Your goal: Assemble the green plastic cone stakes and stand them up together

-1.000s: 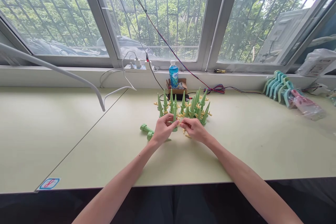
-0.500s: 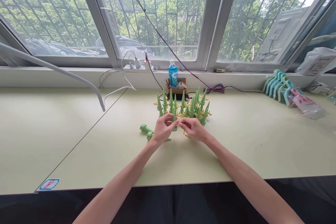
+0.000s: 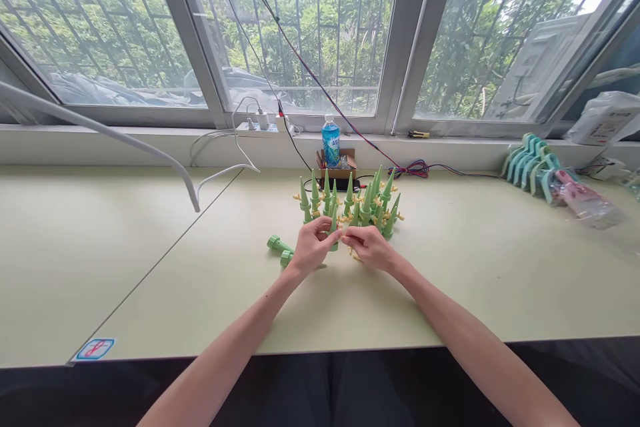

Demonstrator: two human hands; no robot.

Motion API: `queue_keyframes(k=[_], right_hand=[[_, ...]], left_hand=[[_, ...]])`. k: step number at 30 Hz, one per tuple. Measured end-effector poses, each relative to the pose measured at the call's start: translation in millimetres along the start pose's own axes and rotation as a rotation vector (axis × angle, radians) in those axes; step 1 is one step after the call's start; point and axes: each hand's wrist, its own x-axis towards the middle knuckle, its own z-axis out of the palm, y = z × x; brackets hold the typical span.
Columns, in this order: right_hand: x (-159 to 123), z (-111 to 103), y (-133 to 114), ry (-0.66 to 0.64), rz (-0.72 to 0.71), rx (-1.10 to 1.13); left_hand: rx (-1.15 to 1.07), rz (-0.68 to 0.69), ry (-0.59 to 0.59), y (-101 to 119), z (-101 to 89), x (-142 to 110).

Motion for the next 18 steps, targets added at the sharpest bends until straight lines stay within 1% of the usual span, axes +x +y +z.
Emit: queue_keyframes(k=[10,18], right_hand=[[0.1,0.4,1.2,-0.007,-0.001,-0.028],[0.1,0.8,2.1,-0.003,0.018,0.006]], left_hand=[[-0.001,0.003,-0.005,-0.7,0.3,0.2],[-0.040,-0.004,0.022,2.4,0.7,0.6]])
